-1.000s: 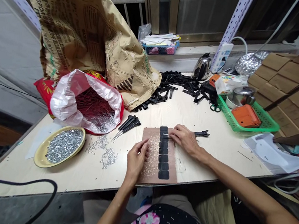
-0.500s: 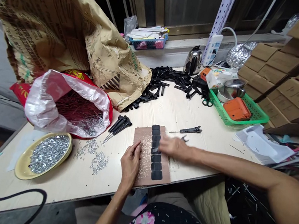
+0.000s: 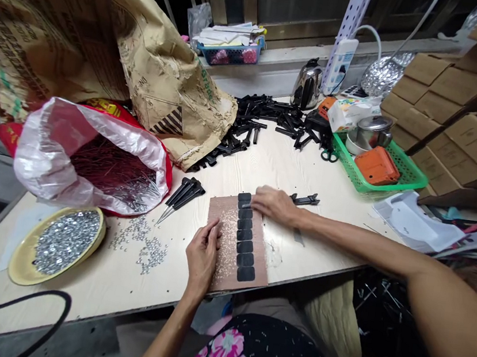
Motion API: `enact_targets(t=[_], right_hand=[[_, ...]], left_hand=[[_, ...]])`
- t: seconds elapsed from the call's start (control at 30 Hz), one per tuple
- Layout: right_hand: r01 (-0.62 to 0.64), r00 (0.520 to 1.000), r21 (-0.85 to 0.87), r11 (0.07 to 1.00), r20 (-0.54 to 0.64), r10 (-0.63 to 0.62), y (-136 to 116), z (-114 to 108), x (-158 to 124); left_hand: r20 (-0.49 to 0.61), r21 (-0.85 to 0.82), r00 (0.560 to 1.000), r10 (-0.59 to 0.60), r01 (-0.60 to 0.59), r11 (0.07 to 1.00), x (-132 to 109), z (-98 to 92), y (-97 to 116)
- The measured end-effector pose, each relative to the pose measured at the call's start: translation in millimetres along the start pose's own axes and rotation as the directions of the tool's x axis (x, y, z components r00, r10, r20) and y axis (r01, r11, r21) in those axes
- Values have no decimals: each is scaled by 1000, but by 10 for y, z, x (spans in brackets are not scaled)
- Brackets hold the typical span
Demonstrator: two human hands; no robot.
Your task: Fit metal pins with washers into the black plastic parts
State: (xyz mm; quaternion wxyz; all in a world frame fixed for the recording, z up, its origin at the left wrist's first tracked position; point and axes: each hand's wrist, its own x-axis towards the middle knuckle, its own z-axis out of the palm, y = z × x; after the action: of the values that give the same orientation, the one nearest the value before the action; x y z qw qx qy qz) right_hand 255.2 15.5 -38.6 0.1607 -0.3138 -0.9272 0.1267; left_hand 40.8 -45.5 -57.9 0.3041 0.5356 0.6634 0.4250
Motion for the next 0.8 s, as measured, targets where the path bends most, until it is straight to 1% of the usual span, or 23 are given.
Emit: enact_targets(t=[0.03, 0.13, 0.17, 0.2, 0.27, 0.33, 0.4, 0.47, 0.6, 0.63, 0.73, 0.77, 0.8], right_hand=[[-50, 998, -14, 999, -31, 49, -2, 15, 3], [112, 992, 28, 993, 49, -113, -25, 76, -22], [123, 991, 40, 992, 54, -125, -15, 86, -25], [100, 994, 44, 994, 45, -102, 10, 86, -19], [-28, 999, 29, 999, -22, 28, 94, 62, 16], [-63, 997, -10, 998, -37, 63, 165, 31, 53], [16, 1000, -56, 998, 8, -15, 173, 17, 62], [82, 996, -86, 993, 41, -79, 120, 27, 39], [59, 998, -75, 995, 9, -58, -47, 85, -64], [74, 997, -67, 995, 11, -73, -79, 98, -90], [219, 974, -37, 975, 73, -216, -101, 95, -122], [219, 973, -28, 975, 77, -216, -85, 77, -110], [179, 982, -18, 984, 68, -177, -64, 54, -89]], left_hand=[[3, -6, 1000, -4, 4, 1000, 0, -1, -1], [12, -7, 1000, -21, 21, 1000, 2, -5, -3], [12, -6, 1000, -26, 26, 1000, 3, -6, -3], [8, -8, 1000, -29, 29, 1000, 3, -7, -3], [4, -17, 1000, -30, 30, 999, 3, -7, -1], [7, -23, 1000, -29, 29, 999, 3, -6, 0], [11, -24, 999, -30, 30, 999, 3, -3, -2], [5, -28, 999, -34, 34, 999, 2, 0, -4], [2, -42, 999, -40, 41, 998, -5, 2, -3], [3, -40, 999, -41, 41, 998, -6, 0, -2], [9, -35, 999, -38, 38, 999, -4, -6, -3], [10, -40, 999, -37, 37, 999, -3, -5, -5], [6, -50, 999, -37, 37, 998, -4, -3, -8]])
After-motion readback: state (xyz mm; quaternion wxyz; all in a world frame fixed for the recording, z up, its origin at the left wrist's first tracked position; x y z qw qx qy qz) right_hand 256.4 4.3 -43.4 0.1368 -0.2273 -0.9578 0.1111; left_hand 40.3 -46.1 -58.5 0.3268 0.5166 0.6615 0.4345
